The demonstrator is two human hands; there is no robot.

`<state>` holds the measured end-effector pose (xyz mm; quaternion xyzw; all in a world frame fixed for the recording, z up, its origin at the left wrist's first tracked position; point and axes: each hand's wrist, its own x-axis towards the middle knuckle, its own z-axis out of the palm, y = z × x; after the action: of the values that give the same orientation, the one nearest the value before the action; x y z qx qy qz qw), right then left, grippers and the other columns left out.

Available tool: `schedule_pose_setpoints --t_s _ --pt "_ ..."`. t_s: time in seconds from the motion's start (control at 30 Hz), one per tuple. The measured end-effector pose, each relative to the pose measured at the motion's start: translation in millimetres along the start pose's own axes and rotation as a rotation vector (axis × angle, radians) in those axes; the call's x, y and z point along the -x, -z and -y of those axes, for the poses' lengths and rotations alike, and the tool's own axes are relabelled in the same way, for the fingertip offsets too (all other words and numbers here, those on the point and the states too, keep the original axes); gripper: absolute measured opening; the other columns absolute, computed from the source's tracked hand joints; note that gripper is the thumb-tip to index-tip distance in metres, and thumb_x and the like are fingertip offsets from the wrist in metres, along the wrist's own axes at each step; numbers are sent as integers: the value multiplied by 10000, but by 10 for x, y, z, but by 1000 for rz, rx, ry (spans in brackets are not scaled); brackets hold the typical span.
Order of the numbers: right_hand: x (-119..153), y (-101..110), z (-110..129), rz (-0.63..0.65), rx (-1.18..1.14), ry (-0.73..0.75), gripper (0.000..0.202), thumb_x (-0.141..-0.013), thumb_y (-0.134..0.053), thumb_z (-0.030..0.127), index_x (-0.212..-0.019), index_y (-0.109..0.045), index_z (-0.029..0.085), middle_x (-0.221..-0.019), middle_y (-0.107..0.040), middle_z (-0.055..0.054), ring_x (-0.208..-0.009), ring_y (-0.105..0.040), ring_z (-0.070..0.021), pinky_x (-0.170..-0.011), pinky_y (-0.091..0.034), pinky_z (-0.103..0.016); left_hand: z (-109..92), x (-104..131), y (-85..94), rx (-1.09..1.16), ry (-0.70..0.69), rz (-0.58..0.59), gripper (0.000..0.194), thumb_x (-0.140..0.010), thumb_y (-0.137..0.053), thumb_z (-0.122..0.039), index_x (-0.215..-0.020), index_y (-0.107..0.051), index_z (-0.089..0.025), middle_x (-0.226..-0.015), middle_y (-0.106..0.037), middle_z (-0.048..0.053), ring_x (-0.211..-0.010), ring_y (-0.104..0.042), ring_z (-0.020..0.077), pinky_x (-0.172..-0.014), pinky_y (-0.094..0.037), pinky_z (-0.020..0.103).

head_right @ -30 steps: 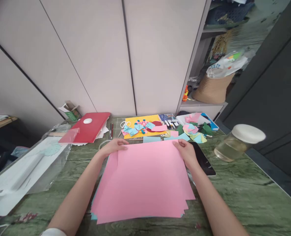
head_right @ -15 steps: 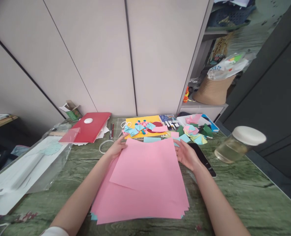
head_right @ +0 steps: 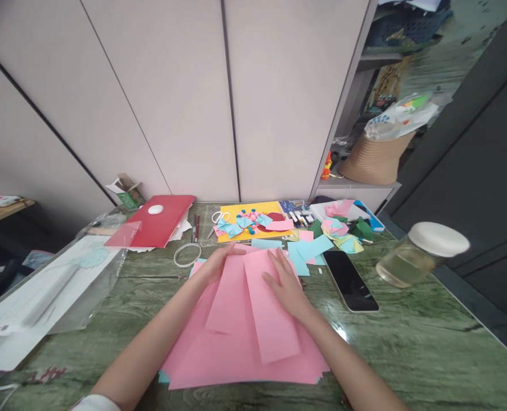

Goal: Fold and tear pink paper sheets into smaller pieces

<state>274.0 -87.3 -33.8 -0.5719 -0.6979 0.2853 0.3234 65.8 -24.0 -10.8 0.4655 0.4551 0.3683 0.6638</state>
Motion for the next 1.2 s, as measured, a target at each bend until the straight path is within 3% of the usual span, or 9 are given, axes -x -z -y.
schedule_pose_setpoints --t_s 0.1,0.23,0.37,0.5,0.57,0.67,0.8,0.97,1.2 --pt "-1 18 4 -75 -7 -47 589 -841 -383 486 -1378 -231 297 -1490 -53 -6 -1355 -67 -196 -1083 -144 -423 -69 114 -165 -62 -68 8 512 -635 -656 -462 -1036 -635 -144 -1148 -592 150 -1042 -545 307 -871 -415 406" --pt "39 4 66 -150 -27 -53 575 -852 -377 457 -1381 -217 297 -1491 -35 -2 -1355 -69 -187 -1082 -152 -424 -73 266 -397 -241 -284 -47 740 -535 -767 -275 -1221 -493 -252 -1374 -391 49 -1292 -279 243 -1053 -217 347" --pt "79 -12 127 -172 -50 -12 566 -840 -415 419 -1368 -257 290 -1490 -32 -6 -1352 -90 -195 -1083 -160 -419 -1 375 -598 -331 -479 -101 744 -626 -702 -228 -1299 -386 -249 -1387 -369 41 -1286 -300 197 -1058 -232 320" --pt "73 126 207 -246 -221 -32 614 -790 -504 426 -1351 -287 304 -1477 -137 -14 -1346 -127 -212 -1081 -163 -430 -52 447 -691 -181 -465 -140 666 -634 -688 -174 -1252 -446 -238 -1371 -395 36 -1276 -319 199 -1057 -252 319" --pt "69 239 260 -237 -451 -103 634 -783 -515 441 -1353 -260 333 -1457 -216 -3 -1327 -203 -215 -1067 -223 -417 -138 487 -695 3 -367 -121 679 -628 -696 -181 -1253 -440 -244 -1363 -405 48 -1228 -391 228 -995 -352 344" --pt "80 366 333 -16 -841 -249 624 -803 -480 448 -1354 -193 394 -1380 -384 2 -1183 -458 -237 -941 -414 -418 -215 558 -654 233 -183 -58 711 -650 -683 -209 -1291 -384 -281 -1290 -491 60 -1085 -528 245 -859 -466 367" --pt "105 356 367 172 -1019 -334 661 -757 -571 365 -1339 -259 345 -1268 -519 -45 -1024 -585 -249 -840 -489 -409 -47 638 -493 125 -131 -114 432 -671 -656 -230 -1098 -592 -216 -1184 -580 65 -1026 -555 235 -874 -438 353" --pt "117 229 336 128 -907 -343 850 -649 -692 300 -1357 -224 337 -1316 -459 -64 -1079 -542 -254 -861 -477 -413 240 742 -269 -126 -174 -135 220 -743 -543 -210 -914 -681 -210 -1068 -640 44 -1031 -535 216 -918 -373 334" --pt "130 134 374 -35 -442 -231 817 -608 -711 309 -1322 -316 329 -1395 -341 -26 -1256 -334 -269 -1011 -317 -437 241 852 -282 -205 -193 -145 199 -696 -630 -225 -890 -673 -215 -996 -654 34 -980 -557 201 -861 -415 288"
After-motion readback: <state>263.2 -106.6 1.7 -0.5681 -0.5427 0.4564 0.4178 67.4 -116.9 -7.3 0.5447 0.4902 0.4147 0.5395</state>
